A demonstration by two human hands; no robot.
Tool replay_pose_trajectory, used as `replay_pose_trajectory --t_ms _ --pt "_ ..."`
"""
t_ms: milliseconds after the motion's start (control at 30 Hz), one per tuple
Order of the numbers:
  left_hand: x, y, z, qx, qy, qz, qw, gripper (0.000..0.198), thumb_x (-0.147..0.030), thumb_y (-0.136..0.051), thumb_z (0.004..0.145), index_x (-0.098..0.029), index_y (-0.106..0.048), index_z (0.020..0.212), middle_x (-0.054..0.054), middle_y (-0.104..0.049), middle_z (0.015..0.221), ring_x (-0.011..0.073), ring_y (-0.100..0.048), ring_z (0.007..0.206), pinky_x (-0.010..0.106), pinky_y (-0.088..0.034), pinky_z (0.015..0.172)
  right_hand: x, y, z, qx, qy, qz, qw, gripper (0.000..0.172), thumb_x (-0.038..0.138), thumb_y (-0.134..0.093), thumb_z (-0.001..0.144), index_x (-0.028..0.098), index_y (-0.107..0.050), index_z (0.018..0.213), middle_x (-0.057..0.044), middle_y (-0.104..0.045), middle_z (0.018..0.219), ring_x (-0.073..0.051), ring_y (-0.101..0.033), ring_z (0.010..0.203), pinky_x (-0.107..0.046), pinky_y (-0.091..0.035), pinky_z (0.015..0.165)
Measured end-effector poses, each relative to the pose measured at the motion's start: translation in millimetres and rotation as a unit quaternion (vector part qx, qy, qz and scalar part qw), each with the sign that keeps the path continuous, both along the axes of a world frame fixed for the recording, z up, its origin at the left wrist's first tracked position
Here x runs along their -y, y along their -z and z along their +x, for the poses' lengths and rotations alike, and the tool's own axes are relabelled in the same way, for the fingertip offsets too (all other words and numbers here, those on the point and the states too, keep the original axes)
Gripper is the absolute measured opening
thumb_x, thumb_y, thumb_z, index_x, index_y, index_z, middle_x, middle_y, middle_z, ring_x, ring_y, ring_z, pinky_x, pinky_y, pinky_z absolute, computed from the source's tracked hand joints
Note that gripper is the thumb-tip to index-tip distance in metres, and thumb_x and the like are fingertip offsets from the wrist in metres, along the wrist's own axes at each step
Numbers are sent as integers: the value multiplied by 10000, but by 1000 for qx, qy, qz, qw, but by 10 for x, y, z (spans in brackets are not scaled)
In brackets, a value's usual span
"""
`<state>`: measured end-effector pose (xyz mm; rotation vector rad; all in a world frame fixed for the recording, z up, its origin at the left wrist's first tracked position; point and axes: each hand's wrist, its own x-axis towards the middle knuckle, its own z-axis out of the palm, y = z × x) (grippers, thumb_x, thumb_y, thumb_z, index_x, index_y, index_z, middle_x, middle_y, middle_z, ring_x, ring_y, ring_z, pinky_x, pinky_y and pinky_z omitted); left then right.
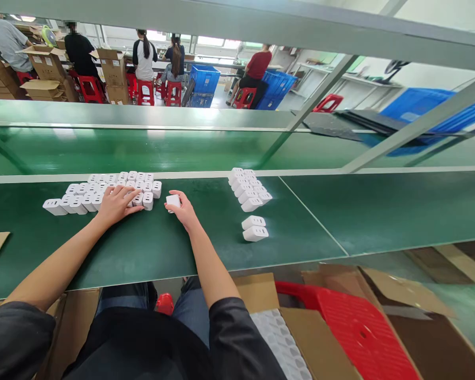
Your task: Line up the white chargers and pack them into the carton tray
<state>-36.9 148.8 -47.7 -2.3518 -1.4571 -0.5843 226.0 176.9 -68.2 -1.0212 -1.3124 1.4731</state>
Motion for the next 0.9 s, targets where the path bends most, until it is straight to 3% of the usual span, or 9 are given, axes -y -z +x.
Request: replay_pose_trajectory --t_ms 233,467,533,633,767,900 --pt "-10 -16 -102 -5 -7 20 1000 551 -665 -515 913 -265 -656 1265 121 -708 1144 316 -613 1006 431 -372 841 -28 -29 73 112 26 85 990 347 377 -795 671 242 -729 984 -18 -670 955 -182 -591 880 -303 -497 762" --pt "-31 18 -129 -8 -3 36 999 549 -659 -508 920 -264 -654 1271 119 -711 1151 307 -618 988 432 -371 836 -6 -43 30 131 -60 159 977 388 233 -618 714 252 -751 1078 -33 -697 1097 -186 -597 935 -267 -489 686" --pt "-28 20 -120 -8 0 44 999 544 -656 -512 920 -260 -657 1265 121 -710 1153 307 -619 985 430 -371 837 -3 -11 -22 131 -43 178 974 465 211 -563 734 254 -710 1173 -49 -675 1199 -193 -591 986 -272 -499 695" --pt "-17 16 -110 -2 8 55 998 555 -660 -555 897 -260 -653 1269 124 -707 1151 309 -619 1000 429 -373 853 1 31 -67 134 0 203 970 524 219 -539 773 254 -628 1288 -71 -642 1237 -165 -575 895 -263 -492 651" --pt "-7 15 -88 -2 27 85 996 553 -653 -595 880 -256 -653 1260 112 -717 1131 297 -623 1015 415 -361 869 28 44 -85 139 6 230 963 463 206 -572 763 246 -641 1219 -50 -623 1122 -98 -536 694 -223 -446 558" --pt "3 6 -55 -6 40 99 994 534 -631 -609 885 -233 -665 1236 102 -729 1122 287 -630 1007 404 -355 860 46 67 -114 152 15 249 957 400 279 -635 796 230 -647 1193 -61 -582 1148 -78 -529 650 -223 -463 540"
